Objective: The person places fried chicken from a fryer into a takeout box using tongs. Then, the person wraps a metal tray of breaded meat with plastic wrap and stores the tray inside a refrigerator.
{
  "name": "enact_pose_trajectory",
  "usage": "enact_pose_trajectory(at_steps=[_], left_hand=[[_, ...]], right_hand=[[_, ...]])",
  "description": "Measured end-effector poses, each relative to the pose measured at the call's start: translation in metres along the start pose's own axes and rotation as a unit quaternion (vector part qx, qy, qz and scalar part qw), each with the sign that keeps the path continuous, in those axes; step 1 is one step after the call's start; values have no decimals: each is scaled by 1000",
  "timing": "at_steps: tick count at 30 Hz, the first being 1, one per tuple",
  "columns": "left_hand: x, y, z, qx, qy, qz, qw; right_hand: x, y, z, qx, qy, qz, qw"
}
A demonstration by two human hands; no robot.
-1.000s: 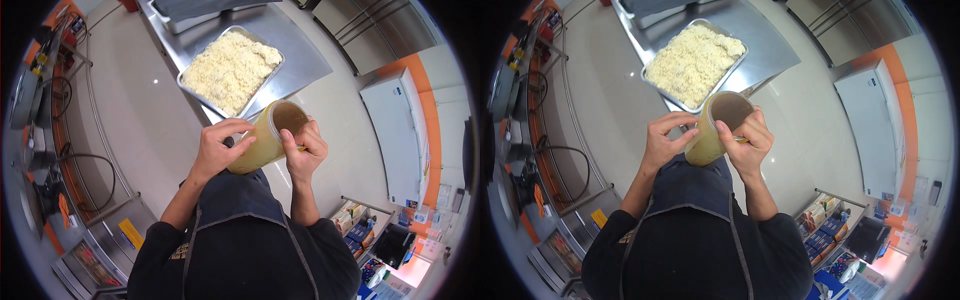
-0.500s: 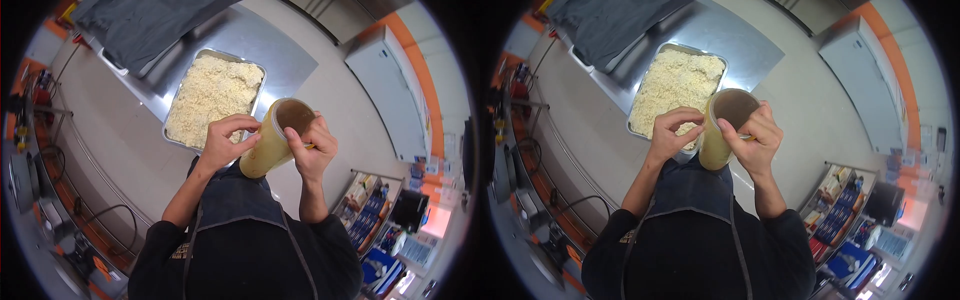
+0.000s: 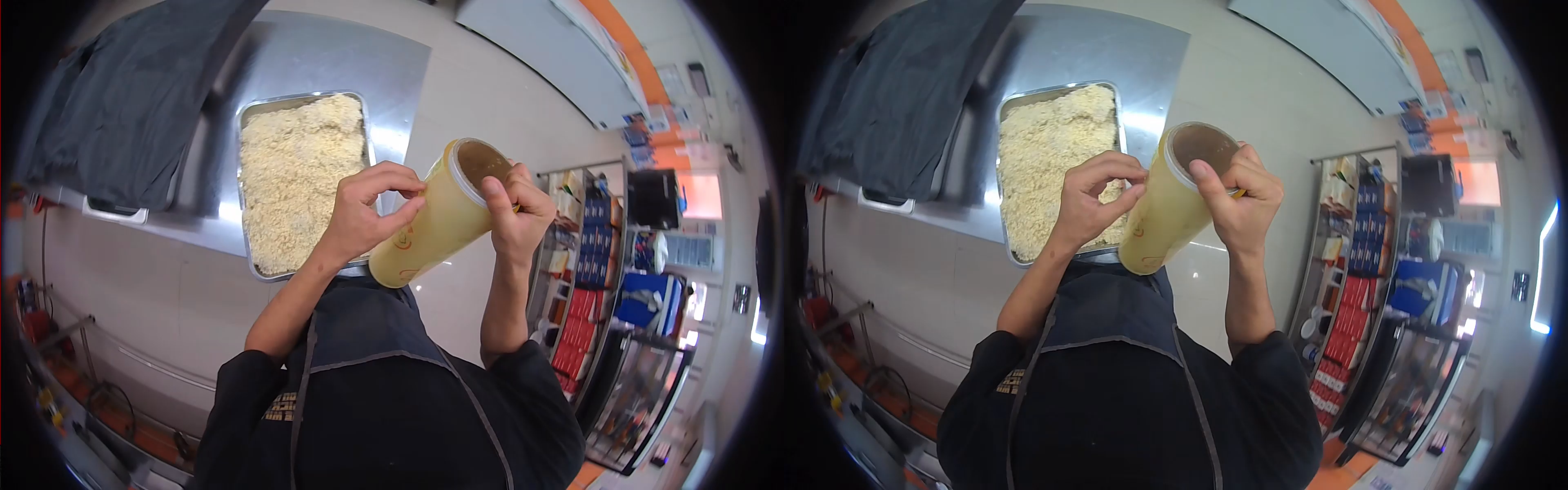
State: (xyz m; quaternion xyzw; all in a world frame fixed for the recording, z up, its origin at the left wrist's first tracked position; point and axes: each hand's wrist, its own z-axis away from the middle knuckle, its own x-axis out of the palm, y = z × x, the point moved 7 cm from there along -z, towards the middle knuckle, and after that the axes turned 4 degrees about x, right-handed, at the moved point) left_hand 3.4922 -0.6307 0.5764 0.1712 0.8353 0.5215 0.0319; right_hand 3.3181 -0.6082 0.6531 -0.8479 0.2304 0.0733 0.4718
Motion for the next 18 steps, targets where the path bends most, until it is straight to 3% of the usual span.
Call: enact_pose_trajectory(at_steps=[8, 18], left_hand=[[20, 42, -5, 122, -68, -122, 983], [13, 38, -10, 58, -37, -134, 989]], right_hand=[[-30, 5, 29, 106, 101, -20, 989], [-14, -20, 36, 79, 144, 48, 985]])
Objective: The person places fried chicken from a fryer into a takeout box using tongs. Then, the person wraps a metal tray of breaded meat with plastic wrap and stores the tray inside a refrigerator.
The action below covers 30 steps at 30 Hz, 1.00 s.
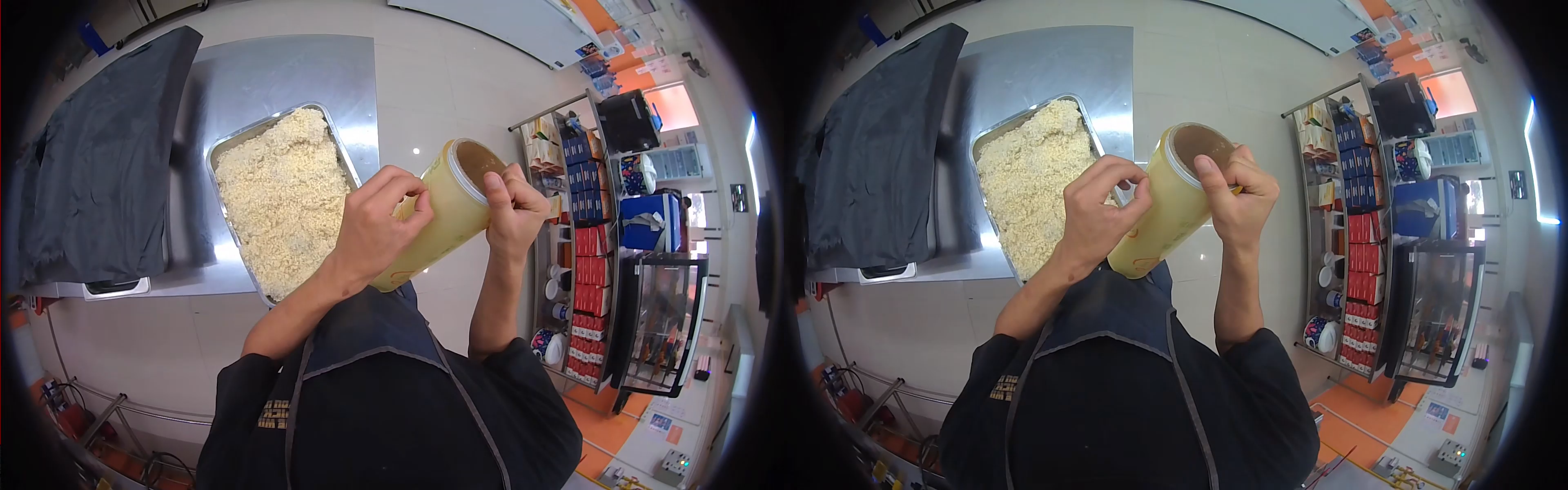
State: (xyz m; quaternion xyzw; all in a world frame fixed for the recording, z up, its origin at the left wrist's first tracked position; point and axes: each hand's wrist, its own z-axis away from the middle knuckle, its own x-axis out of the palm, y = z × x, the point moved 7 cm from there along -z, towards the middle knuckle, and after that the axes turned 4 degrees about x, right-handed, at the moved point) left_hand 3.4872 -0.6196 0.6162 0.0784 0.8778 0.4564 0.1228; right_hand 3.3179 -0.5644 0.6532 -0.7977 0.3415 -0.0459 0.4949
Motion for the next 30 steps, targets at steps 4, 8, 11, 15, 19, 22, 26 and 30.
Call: enact_pose_trajectory(at_steps=[4, 8, 11, 15, 19, 22, 26, 30], left_hand=[[-3, -16, -8, -42, -13, 35, 998], [1, -25, -9, -54, -35, 116, 991], [1, -16, -4, -25, -46, 61, 997], [0, -12, 0, -12, -38, 22, 999], [-2, -8, 0, -34, -44, 6, 998], [-4, -6, -1, -73, -42, 18, 996], [-6, -7, -1, -110, -46, 41, 992], [-5, -21, -2, -173, -75, 86, 978]], right_hand=[[5, -8, 1, -32, 2, 34, 999], [3, -6, 0, -45, 1, 51, 998], [3, -7, 0, -40, 8, 52, 998], [5, -11, 3, -48, 12, 78, 996], [10, -17, 6, -55, 0, 98, 994], [12, -21, 7, -65, -6, 102, 993], [15, -25, 7, -77, -18, 97, 992], [15, -26, 7, -92, -40, 87, 991]])
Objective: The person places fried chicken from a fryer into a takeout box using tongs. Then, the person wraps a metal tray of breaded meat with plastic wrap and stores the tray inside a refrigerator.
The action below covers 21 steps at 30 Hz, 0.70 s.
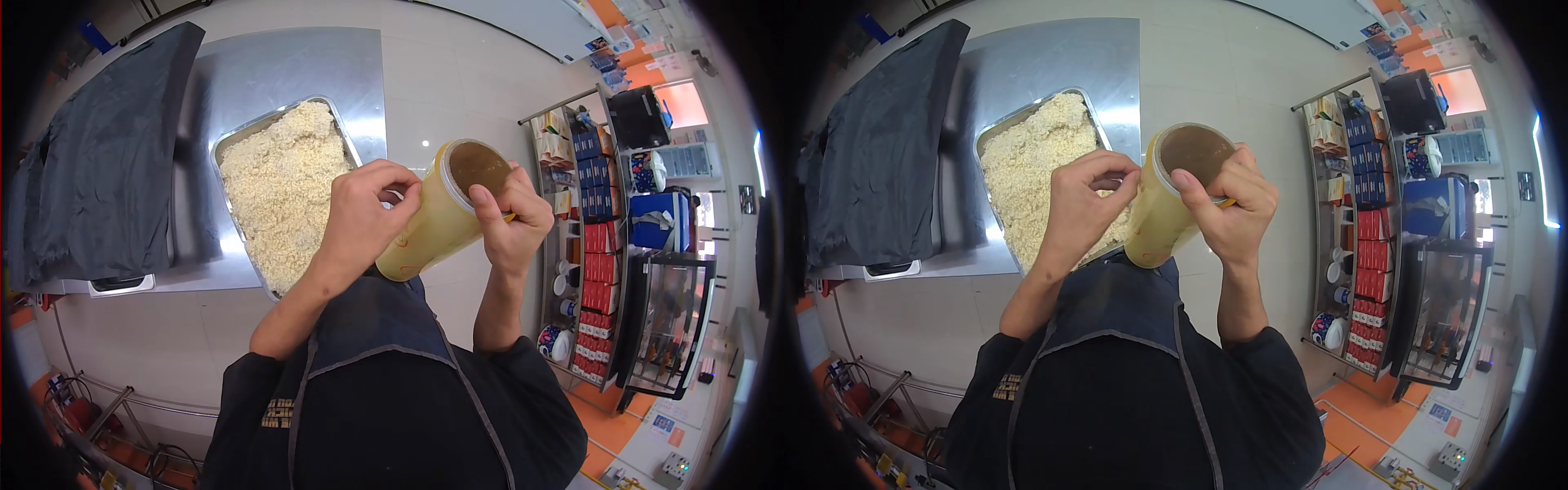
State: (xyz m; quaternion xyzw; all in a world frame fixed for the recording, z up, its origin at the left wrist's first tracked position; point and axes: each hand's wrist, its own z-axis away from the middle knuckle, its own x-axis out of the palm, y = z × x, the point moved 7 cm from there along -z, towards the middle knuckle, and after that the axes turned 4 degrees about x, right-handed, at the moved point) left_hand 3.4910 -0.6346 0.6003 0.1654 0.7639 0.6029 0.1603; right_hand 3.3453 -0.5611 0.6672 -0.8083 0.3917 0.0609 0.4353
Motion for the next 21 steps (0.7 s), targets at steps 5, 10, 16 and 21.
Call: enact_pose_trajectory(at_steps=[5, 10, 16, 21], left_hand=[[9, -26, -5, -64, -68, 213, 972], [23, -30, -14, 32, -89, 189, 977], [38, -36, -22, 23, -94, 270, 958], [42, -41, -24, 6, -95, 298, 950]], right_hand=[[-2, 11, -4, -20, -37, -66, 997], [-9, 37, -12, 6, -60, -150, 987], [-15, 56, -13, 22, -49, -199, 978], [-16, 64, -13, 31, -41, -226, 973]])
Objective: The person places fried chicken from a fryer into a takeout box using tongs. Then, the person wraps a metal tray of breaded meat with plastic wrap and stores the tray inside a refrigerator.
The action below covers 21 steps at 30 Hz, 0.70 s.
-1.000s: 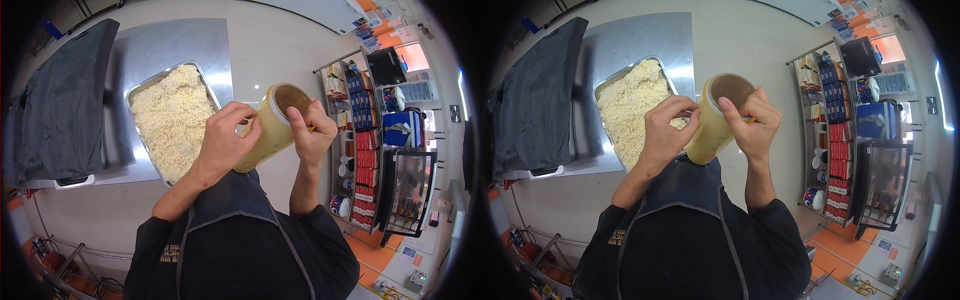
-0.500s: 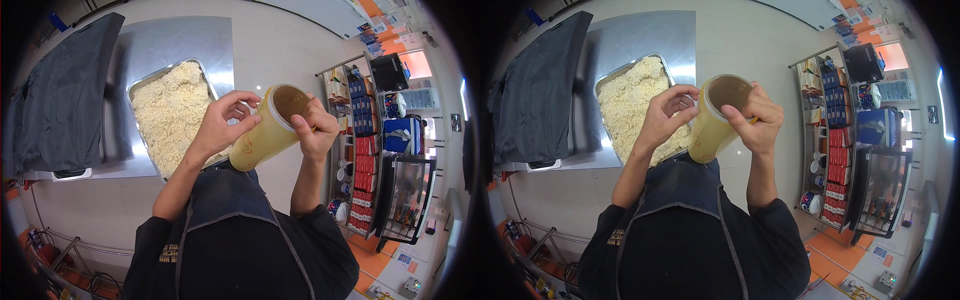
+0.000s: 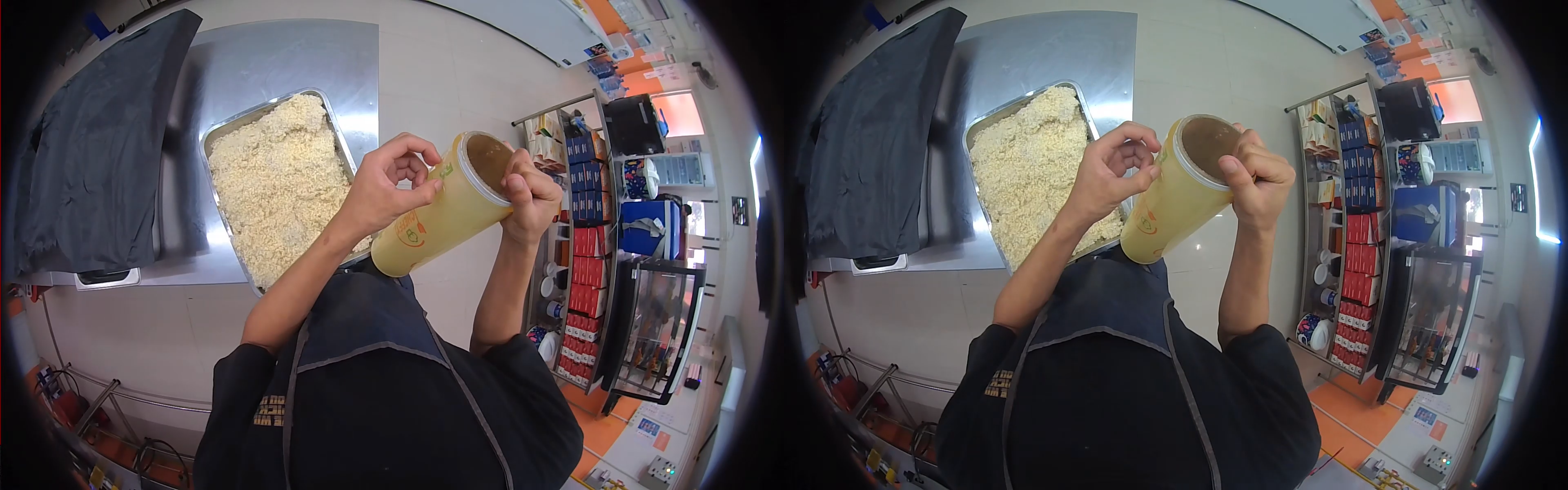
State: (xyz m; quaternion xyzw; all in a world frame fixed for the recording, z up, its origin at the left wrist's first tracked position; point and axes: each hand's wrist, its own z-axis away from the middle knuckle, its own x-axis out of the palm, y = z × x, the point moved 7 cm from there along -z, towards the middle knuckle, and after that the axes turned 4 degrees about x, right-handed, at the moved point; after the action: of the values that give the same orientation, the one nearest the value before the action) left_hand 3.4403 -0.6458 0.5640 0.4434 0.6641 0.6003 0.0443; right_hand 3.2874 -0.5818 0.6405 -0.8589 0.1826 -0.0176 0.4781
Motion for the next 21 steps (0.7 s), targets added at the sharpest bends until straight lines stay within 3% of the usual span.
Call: enact_pose_trajectory(at_steps=[21], left_hand=[[-10, -3, -2, -16, 18, 26, 999]], right_hand=[[7, 5, -7, 9, -8, 15, 1000]])
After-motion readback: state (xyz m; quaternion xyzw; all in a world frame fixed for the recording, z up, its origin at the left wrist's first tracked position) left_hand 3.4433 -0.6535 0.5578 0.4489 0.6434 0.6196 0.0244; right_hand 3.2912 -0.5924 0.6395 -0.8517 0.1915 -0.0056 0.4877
